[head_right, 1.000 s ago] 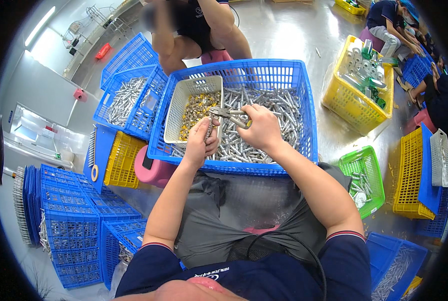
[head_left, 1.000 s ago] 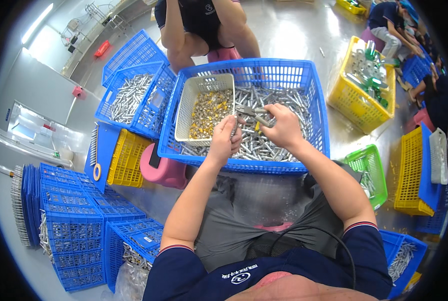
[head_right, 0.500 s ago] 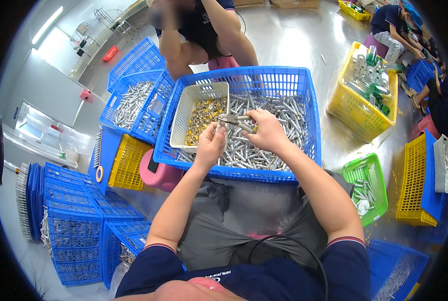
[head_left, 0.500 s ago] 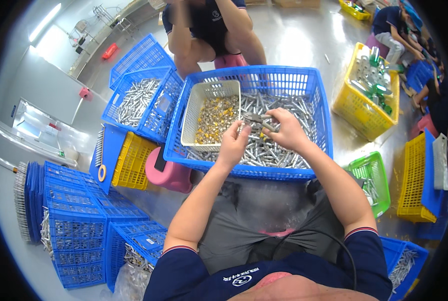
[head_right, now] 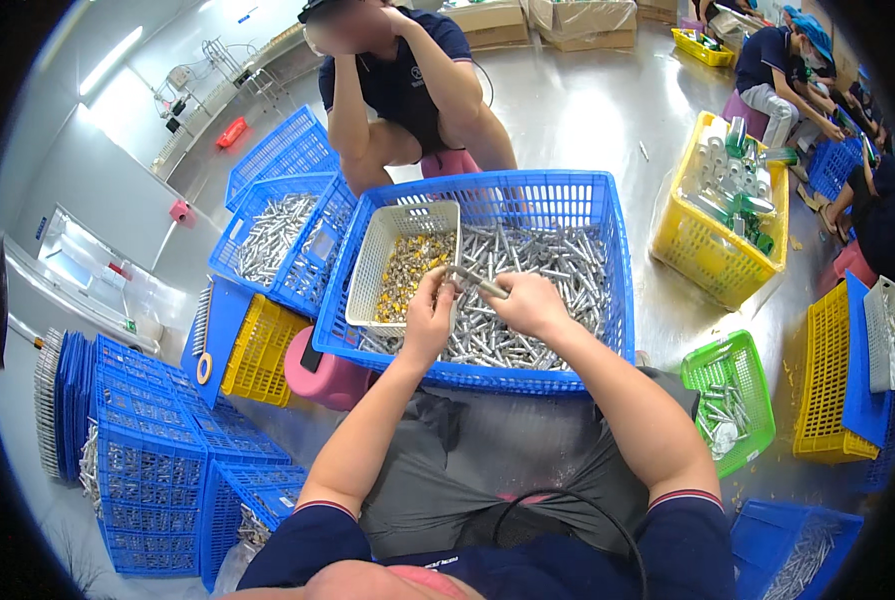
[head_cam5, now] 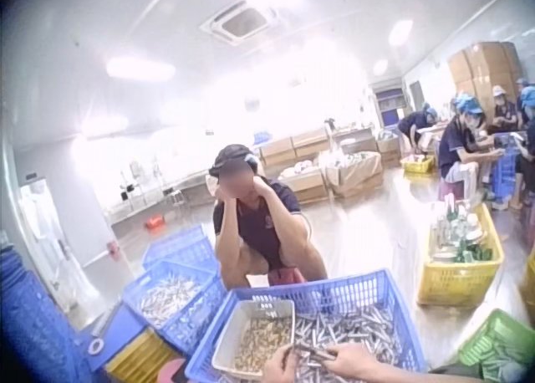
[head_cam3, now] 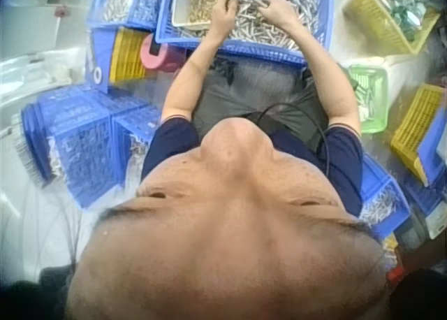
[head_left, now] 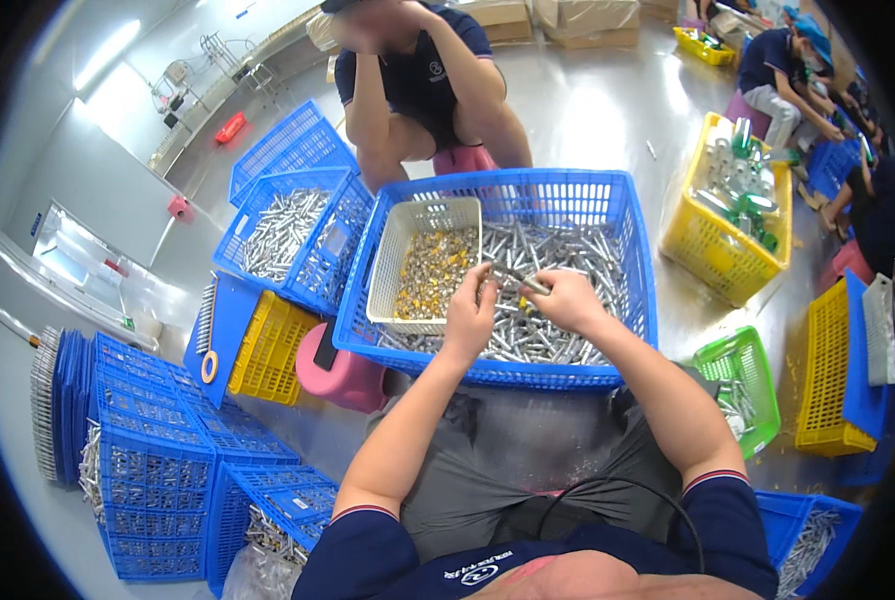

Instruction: The person fastens a waist strap with assistance from another person, sits down, and uses pliers to assemble metal components taken from a basket.

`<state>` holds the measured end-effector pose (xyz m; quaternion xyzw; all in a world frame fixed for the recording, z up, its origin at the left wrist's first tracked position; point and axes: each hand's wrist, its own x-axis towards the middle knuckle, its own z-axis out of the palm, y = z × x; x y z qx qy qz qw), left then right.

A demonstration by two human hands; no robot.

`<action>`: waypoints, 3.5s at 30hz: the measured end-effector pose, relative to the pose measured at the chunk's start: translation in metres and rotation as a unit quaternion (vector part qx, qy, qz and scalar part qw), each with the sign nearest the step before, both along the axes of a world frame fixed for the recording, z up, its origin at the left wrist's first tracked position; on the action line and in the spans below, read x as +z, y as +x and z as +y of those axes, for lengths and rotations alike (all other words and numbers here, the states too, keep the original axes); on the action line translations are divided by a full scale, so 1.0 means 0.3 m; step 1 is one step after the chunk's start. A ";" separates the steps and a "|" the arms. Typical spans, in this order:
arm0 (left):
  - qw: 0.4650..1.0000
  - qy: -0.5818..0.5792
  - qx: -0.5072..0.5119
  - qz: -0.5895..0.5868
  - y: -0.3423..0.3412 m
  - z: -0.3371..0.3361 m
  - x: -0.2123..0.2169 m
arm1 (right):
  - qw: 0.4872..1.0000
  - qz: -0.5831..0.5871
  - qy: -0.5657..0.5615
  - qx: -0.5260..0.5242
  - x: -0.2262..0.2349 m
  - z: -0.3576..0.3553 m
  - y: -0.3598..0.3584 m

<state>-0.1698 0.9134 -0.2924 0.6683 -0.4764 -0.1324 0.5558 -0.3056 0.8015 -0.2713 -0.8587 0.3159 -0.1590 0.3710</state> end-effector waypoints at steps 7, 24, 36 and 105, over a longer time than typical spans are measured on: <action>0.956 0.002 0.117 -0.269 -0.038 -0.005 0.050 | 0.916 0.006 0.398 0.044 -0.014 -0.010 -0.013; 0.981 -0.115 -0.010 0.158 -0.025 0.009 0.063 | 0.940 -0.104 0.315 0.085 -0.036 0.014 -0.020; 0.949 -0.165 -0.053 0.264 -0.031 0.005 0.050 | 0.978 -0.155 -0.133 -0.047 0.010 0.098 -0.037; 0.995 -0.062 0.020 -0.070 0.001 0.082 0.080 | 0.964 -0.168 -0.205 -0.036 0.035 0.111 -0.051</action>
